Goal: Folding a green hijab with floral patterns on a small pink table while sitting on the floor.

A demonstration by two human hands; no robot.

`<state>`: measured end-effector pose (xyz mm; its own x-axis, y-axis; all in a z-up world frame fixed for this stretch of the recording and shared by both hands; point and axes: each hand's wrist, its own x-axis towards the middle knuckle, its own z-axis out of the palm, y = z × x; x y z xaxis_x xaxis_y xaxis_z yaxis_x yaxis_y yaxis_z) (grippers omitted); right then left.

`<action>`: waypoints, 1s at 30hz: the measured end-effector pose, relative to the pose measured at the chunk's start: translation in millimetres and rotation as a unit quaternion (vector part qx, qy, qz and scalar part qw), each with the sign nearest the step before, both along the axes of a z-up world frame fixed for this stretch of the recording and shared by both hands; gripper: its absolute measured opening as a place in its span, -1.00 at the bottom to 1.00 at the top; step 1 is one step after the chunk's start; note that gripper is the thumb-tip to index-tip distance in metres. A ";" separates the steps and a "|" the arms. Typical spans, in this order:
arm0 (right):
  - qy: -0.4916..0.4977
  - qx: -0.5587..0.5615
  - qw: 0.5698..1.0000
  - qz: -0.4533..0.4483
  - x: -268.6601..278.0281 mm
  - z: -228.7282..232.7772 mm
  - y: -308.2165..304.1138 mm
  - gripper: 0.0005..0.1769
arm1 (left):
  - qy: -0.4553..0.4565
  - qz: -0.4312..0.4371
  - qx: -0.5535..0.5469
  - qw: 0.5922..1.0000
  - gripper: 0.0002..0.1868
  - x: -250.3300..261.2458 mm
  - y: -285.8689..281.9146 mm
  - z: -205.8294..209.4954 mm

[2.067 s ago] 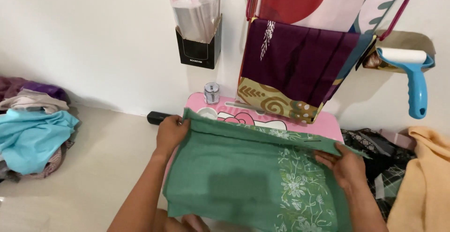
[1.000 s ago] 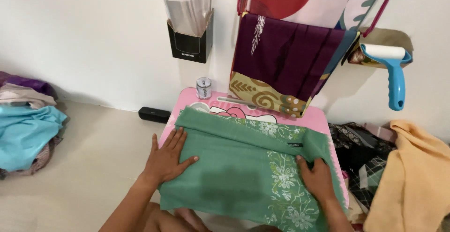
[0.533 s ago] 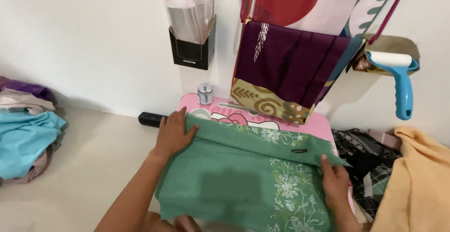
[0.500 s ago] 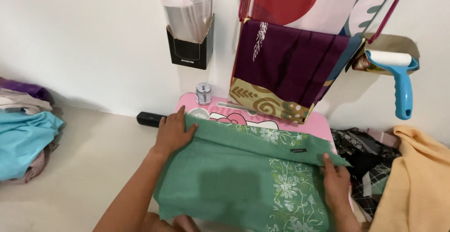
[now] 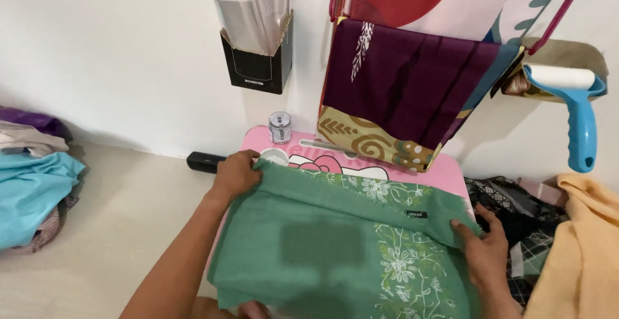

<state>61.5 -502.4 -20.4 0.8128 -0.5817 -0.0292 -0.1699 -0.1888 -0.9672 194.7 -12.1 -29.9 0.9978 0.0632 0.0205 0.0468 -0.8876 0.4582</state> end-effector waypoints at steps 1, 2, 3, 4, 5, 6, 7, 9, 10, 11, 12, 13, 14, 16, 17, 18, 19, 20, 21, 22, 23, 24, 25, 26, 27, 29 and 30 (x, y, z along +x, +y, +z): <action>-0.002 0.011 1.000 0.014 0.2 -2.8 -3.4 -0.28 | -0.033 -0.003 -0.025 0.999 -0.56 0.3 1.1 -2.6; -0.002 0.012 1.000 0.015 5.7 -3.8 -6.3 -0.28 | -0.032 -0.002 -0.025 0.999 -0.56 -7.0 -0.4 11.7; -0.007 0.011 1.000 0.026 6.7 -6.1 -9.4 -0.27 | -0.036 0.002 -0.083 0.996 -0.66 -16.6 -2.8 24.6; -0.012 0.010 0.999 0.038 6.9 -8.3 -12.6 -0.25 | -0.039 0.006 -0.140 0.989 -0.77 -26.5 -5.3 37.6; -0.013 0.010 0.999 0.039 7.9 -9.5 -17.4 -0.25 | -0.041 0.006 -0.140 0.989 -0.77 -35.5 -3.6 45.4; -0.020 0.017 0.999 0.040 8.5 -10.4 -21.9 -0.34 | -0.053 -0.006 -0.194 0.980 -0.78 -45.0 -1.8 53.4; -0.026 0.023 0.999 0.042 9.1 -10.5 -26.4 -0.41 | -0.065 -0.016 -0.248 0.966 -0.79 -55.5 0.2 61.3; -0.037 0.022 0.998 0.046 -6.4 12.1 -17.2 -0.50 | -0.080 -0.035 -0.274 0.958 -0.81 -73.6 9.9 67.7; -0.047 0.022 0.997 0.049 -14.2 23.1 -13.1 -0.57 | -0.093 -0.056 -0.299 0.948 -0.81 -82.8 14.3 70.5; -0.047 0.023 0.998 0.047 -20.0 20.3 -15.2 -0.57 | -0.093 -0.057 -0.299 0.948 -0.81 -93.0 17.9 65.6; -0.051 0.000 0.997 0.050 -25.6 17.6 -17.5 -0.56 | -0.114 -0.051 -0.326 0.937 -0.81 -103.2 21.4 60.8; -0.055 -0.023 0.997 0.054 -29.9 15.1 -19.7 -0.55 | -0.137 -0.045 -0.353 0.924 -0.81 -112.9 25.2 56.3; -0.057 -0.023 0.997 0.053 -33.7 10.9 -19.8 -0.55 | -0.138 -0.046 -0.352 0.925 -0.81 -119.2 29.3 44.0; 0.003 -0.066 0.997 0.043 -42.1 2.5 -19.4 -0.59 | -0.112 -0.038 -0.328 0.937 -0.67 -130.8 38.2 19.8; 0.003 -0.066 0.997 0.043 -41.2 -4.2 -22.1 -0.59 | -0.112 -0.038 -0.328 0.937 -0.67 -135.4 38.5 13.3; 0.011 -0.060 0.997 0.049 -40.2 -10.9 -24.6 -0.60 | -0.107 -0.031 -0.309 0.944 -0.68 -139.8 38.9 6.6; 0.019 -0.054 0.997 0.053 -38.9 -17.1 -27.6 -0.61 | -0.103 -0.024 -0.291 0.951 -0.68 -142.8 38.9 0.4; 0.018 -0.054 0.997 0.052 -41.0 -17.7 -27.5 -0.61 | -0.104 -0.026 -0.291 0.951 -0.68 -148.0 36.2 4.3; 0.009 -0.044 0.997 0.055 -41.2 -17.2 -27.9 -0.62 | -0.105 -0.012 -0.278 0.955 -0.71 -151.9 33.1 8.5; -0.001 -0.034 0.998 0.058 -41.1 -16.6 -28.3 -0.63 | -0.106 0.002 -0.264 0.959 -0.73 -155.6 30.0 12.7; -0.002 -0.035 0.998 0.057 -40.8 -14.8 -30.5 -0.63 | -0.106 0.001 -0.266 0.958 -0.73 -157.0 29.3 16.2; -0.006 -0.031 0.998 0.052 -40.2 -13.2 -32.7 -0.63 | -0.129 -0.004 -0.290 0.948 -0.72 -158.1 28.6 19.4; -0.010 -0.027 0.998 0.048 -38.2 -12.0 -34.4 -0.63 | -0.152 -0.008 -0.314 0.937 -0.70 -159.3 28.3 22.3; -0.011 -0.028 0.998 0.048 -37.5 -12.0 -38.3 -0.63 | -0.153 -0.008 -0.314 0.937 -0.70 -159.9 26.9 24.4; -0.021 -0.021 0.998 0.055 -37.3 -12.8 -41.2 -0.62 | -0.162 -0.009 -0.313 0.936 -0.70 -161.5 26.4 26.7; -0.029 -0.013 0.998 0.062 -38.4 -11.0 -42.7 -0.61 | -0.169 -0.010 -0.311 0.935 -0.70 -163.5 26.8 27.9; -0.022 -0.018 0.998 0.057 -39.9 -8.3 -41.2 -0.61 | -0.147 0.000 -0.298 0.943 -0.71 -164.2 27.7 27.0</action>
